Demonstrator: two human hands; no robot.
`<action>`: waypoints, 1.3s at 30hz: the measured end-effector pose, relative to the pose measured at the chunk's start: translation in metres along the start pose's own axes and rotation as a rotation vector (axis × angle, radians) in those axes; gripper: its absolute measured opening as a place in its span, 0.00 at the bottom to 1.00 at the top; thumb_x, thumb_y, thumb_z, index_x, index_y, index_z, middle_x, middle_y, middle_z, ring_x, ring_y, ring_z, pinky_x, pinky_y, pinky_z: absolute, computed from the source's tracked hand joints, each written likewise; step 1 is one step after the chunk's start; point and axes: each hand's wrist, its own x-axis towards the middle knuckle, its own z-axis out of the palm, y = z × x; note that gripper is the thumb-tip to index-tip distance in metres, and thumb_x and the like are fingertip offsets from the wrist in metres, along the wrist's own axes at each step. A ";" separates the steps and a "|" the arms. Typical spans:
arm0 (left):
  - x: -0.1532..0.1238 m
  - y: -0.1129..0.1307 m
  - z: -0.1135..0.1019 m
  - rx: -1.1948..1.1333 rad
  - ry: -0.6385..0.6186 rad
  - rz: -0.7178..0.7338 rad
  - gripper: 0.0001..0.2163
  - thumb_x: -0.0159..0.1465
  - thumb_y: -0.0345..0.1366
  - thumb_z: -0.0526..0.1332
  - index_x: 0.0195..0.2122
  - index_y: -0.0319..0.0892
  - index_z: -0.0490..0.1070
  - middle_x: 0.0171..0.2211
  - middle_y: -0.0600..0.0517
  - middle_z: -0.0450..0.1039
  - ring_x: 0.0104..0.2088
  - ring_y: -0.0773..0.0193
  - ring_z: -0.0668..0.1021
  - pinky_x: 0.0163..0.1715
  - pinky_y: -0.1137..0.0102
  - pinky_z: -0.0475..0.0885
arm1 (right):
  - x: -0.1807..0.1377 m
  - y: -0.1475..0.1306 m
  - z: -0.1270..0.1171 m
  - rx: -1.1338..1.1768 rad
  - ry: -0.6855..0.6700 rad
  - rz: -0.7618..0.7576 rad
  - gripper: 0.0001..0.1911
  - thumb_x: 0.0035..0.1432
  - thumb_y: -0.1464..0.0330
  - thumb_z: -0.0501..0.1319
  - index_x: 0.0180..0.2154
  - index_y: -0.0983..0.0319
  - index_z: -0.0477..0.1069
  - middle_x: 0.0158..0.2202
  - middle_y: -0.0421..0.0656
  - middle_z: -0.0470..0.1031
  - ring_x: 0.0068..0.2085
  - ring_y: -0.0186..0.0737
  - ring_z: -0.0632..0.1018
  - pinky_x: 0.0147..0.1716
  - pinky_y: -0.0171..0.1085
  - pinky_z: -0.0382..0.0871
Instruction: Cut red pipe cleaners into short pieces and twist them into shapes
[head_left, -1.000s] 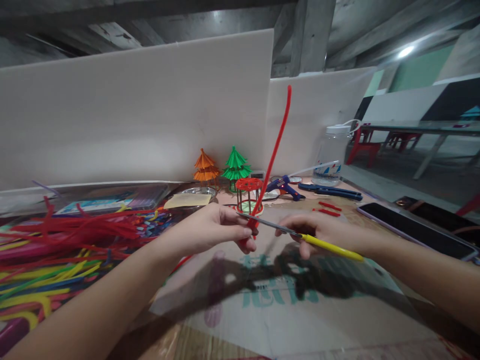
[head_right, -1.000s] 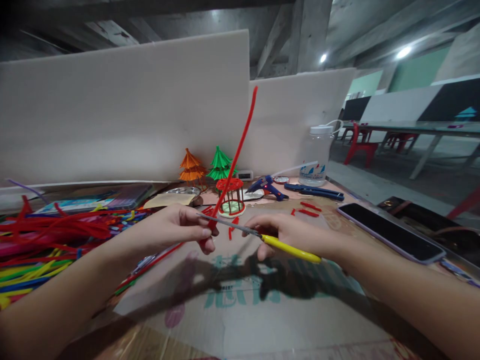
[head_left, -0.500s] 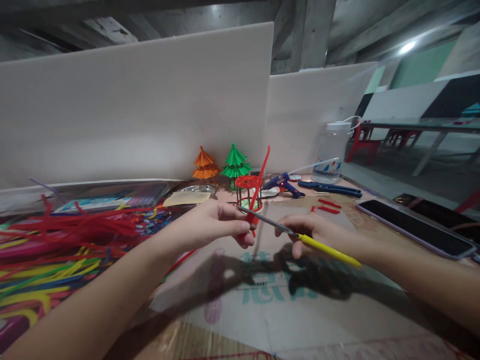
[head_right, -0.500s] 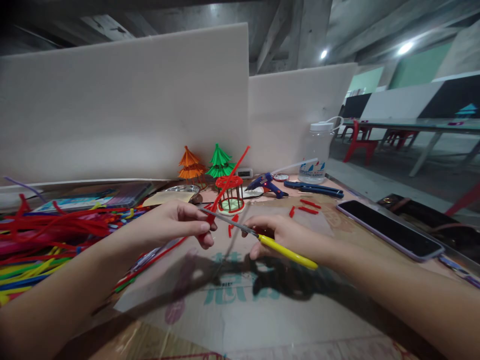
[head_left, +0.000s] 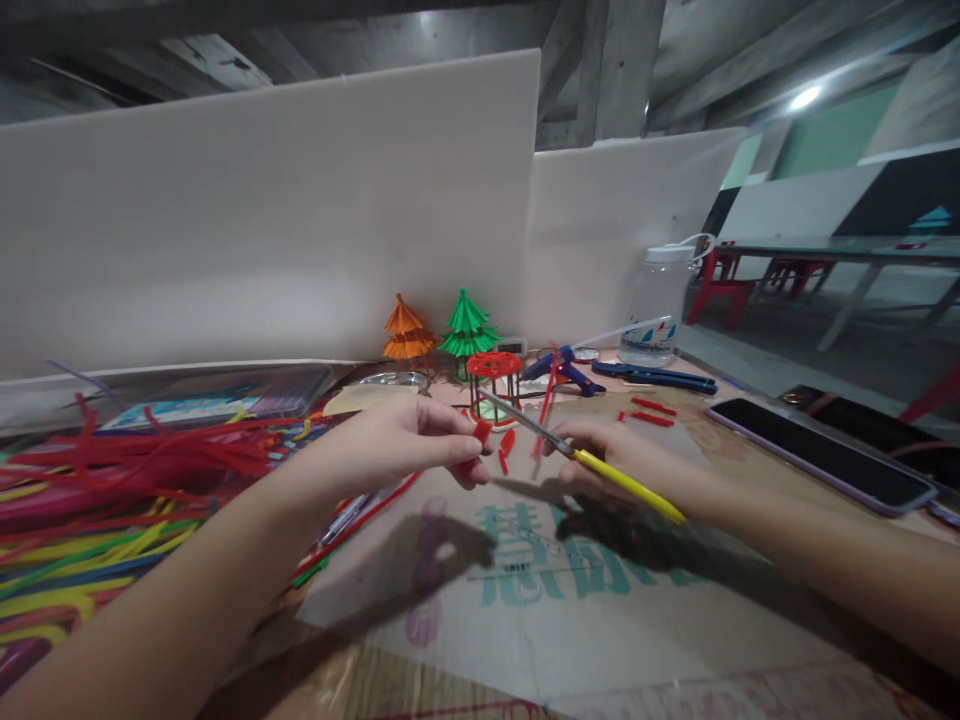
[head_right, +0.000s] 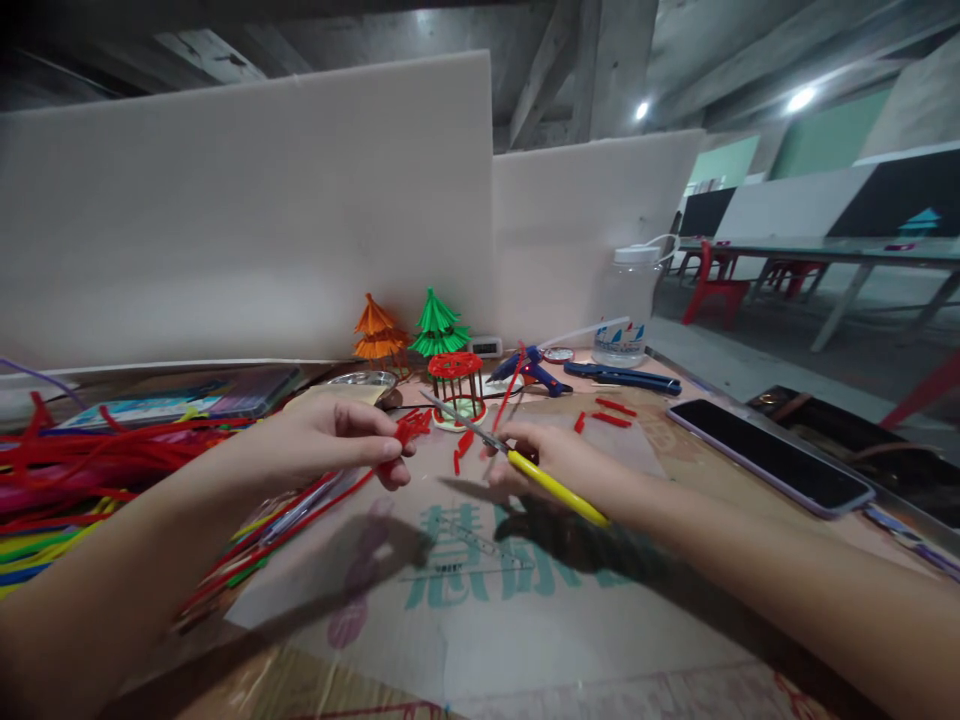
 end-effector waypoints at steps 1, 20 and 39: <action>-0.001 0.003 -0.001 0.016 0.042 0.025 0.09 0.63 0.41 0.64 0.30 0.43 0.80 0.31 0.51 0.82 0.35 0.62 0.82 0.42 0.66 0.75 | 0.000 0.001 0.001 -0.049 0.000 0.009 0.16 0.57 0.56 0.63 0.43 0.59 0.74 0.30 0.43 0.78 0.25 0.37 0.74 0.22 0.35 0.63; 0.036 -0.056 0.069 -0.197 0.217 -0.008 0.12 0.60 0.43 0.66 0.38 0.38 0.79 0.32 0.48 0.79 0.31 0.63 0.79 0.34 0.69 0.73 | 0.004 -0.003 0.029 0.121 0.264 -0.128 0.15 0.60 0.63 0.62 0.47 0.60 0.80 0.40 0.46 0.82 0.40 0.43 0.79 0.41 0.41 0.72; 0.040 -0.081 0.072 0.319 0.299 0.150 0.15 0.66 0.46 0.58 0.40 0.44 0.79 0.41 0.48 0.81 0.41 0.55 0.81 0.43 0.66 0.74 | 0.019 0.051 -0.116 -0.837 0.015 0.384 0.13 0.60 0.65 0.59 0.38 0.62 0.82 0.35 0.47 0.82 0.37 0.46 0.79 0.31 0.37 0.62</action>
